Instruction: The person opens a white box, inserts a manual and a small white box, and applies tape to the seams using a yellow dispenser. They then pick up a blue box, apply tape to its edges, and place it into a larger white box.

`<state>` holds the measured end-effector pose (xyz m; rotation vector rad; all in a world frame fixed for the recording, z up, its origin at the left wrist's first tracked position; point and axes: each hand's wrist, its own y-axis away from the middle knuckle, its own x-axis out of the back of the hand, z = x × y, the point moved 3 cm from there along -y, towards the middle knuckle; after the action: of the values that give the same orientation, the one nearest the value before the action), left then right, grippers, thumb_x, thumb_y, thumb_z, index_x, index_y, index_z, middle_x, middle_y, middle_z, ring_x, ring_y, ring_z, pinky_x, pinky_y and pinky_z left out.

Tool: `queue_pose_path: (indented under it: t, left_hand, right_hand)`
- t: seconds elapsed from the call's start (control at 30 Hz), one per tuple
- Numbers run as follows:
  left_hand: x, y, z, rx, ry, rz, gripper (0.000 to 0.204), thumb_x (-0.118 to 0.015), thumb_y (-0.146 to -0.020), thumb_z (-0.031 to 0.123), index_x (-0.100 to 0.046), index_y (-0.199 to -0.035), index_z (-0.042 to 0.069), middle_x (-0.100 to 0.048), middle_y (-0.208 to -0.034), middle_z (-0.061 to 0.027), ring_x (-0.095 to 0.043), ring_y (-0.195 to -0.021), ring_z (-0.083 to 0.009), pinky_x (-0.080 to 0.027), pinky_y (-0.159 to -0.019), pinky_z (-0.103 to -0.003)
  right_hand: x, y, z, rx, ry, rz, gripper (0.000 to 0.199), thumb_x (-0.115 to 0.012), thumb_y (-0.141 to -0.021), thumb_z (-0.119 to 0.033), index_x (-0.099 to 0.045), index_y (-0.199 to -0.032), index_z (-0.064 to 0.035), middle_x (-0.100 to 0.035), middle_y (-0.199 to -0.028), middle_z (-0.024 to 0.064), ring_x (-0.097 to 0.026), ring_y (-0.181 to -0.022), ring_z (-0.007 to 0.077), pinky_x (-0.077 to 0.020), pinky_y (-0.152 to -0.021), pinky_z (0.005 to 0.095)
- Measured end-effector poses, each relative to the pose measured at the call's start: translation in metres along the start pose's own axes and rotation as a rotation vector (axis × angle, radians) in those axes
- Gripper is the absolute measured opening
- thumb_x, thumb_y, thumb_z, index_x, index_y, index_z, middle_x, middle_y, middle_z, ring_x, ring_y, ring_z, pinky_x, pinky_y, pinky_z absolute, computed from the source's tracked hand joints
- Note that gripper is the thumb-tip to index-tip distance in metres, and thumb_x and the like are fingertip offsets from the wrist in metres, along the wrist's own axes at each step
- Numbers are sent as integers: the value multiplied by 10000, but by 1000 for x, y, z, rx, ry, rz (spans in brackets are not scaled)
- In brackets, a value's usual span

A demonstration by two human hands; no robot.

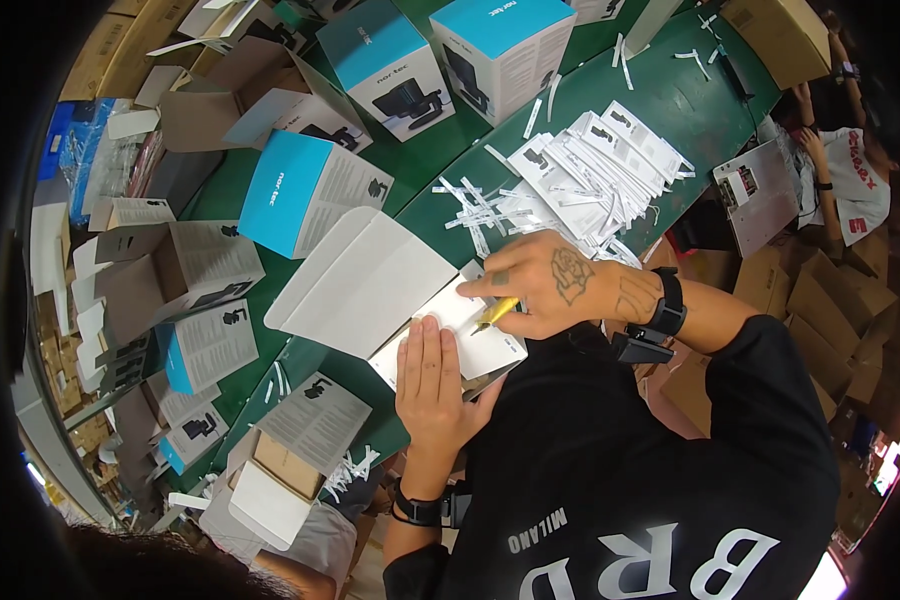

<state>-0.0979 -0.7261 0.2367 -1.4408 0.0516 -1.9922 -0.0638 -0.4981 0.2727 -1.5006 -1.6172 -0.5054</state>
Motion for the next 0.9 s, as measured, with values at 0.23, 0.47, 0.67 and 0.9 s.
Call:
queue_pose_path:
  t: [0.23, 0.47, 0.67, 0.9]
  left_hand:
    - [1, 2, 2, 10, 9, 3, 728, -787, -859, 382, -599, -1369, -103, -573, -1476, -278, -549, -1389, -419, -402, -1179, -517]
    - [4, 4, 0, 27, 0, 0, 737, -791, -854, 383, -596, -1377, -98, -577, -1478, -266, -545, -1394, -414, -402, -1178, -512]
    - [7, 5, 1, 24, 0, 3, 747, -799, -849, 382, -588, -1387, -92, -578, -1479, -262, -546, -1394, -411, -397, -1181, -509]
    - [7, 8, 2, 18, 7, 29, 795, -831, -801, 389, -584, -1398, -74, -552, -1496, -281, -542, -1393, -430, -398, -1166, -530]
  right_hand:
    - [-10, 5, -4, 134, 57, 132, 374, -790, -790, -177, -770, -1157, -111, -585, -729, 34, -591, -554, 222, -467, -502, 336]
    - [-10, 6, -14, 117, 116, 140, 238, -764, -818, -138, -766, -1049, -80, -613, -734, 46, -623, -585, 234, -498, -527, 345]
    - [-7, -12, -4, -222, -122, 93, 139, -756, -816, -140, -724, -926, -61, -691, -803, 107, -683, -668, 310, -538, -598, 378]
    - [8, -31, -18, -211, 23, -50, 152, -736, -809, -159, -713, -910, -48, -722, -849, 128, -709, -730, 340, -562, -653, 399]
